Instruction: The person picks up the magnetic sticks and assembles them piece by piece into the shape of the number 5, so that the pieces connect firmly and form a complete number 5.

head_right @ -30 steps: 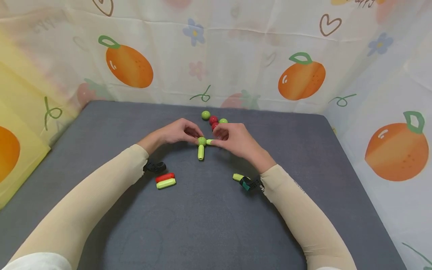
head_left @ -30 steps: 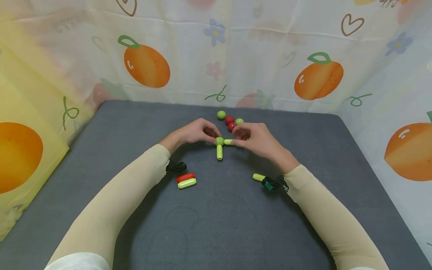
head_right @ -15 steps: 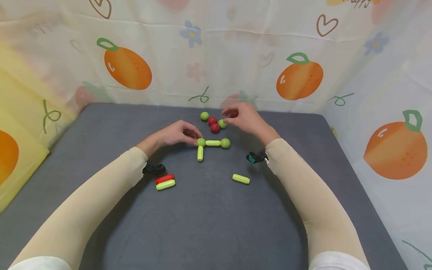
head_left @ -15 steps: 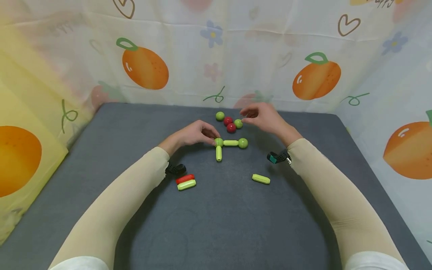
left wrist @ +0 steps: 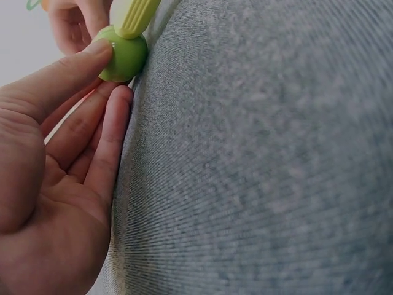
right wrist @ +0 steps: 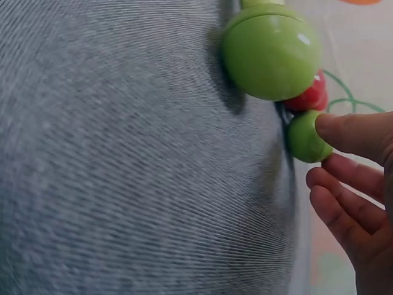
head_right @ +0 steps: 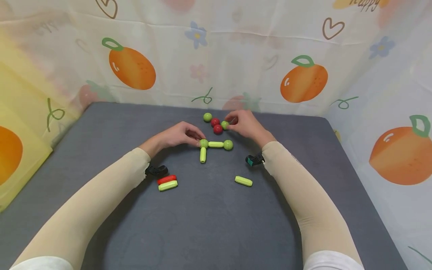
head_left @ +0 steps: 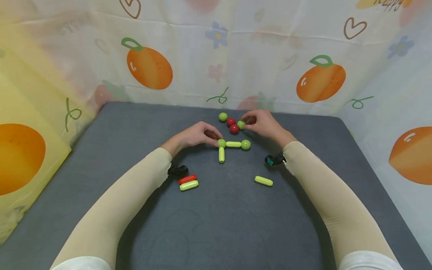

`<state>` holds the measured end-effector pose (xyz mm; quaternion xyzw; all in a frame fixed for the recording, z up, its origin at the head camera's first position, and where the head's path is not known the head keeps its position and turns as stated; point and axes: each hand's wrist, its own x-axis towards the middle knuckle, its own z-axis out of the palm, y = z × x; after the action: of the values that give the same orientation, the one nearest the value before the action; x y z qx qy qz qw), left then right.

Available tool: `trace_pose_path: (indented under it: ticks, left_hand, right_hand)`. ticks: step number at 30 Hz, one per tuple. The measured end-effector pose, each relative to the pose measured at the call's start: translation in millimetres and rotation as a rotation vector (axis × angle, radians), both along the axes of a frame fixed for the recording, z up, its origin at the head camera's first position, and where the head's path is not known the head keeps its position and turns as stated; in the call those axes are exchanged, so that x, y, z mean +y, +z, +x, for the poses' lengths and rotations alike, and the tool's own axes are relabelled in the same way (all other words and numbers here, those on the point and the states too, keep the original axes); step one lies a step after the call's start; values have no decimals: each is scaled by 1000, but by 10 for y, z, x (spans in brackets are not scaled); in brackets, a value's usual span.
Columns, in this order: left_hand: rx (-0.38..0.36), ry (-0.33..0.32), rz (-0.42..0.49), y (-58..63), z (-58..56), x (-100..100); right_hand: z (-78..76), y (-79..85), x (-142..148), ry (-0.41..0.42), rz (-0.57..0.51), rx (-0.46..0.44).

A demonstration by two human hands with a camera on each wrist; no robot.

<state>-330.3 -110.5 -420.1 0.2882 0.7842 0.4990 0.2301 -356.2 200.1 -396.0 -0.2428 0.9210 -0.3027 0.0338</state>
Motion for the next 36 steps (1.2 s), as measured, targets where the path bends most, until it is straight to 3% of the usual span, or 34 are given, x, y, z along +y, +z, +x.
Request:
trace_pose_path:
  ticks: [17,28,36]
  left_hand:
    - [-13,-7,3,12,-9,5]
    - [-10,-13,-10,31,1,5]
    - [-8,-7,-1,12,-4,17]
  right_hand:
    - [28,-118,7,-48,50,39]
    - [108,-90,115,-62,-56,31]
    - [260,13,134,-38,-111,63]
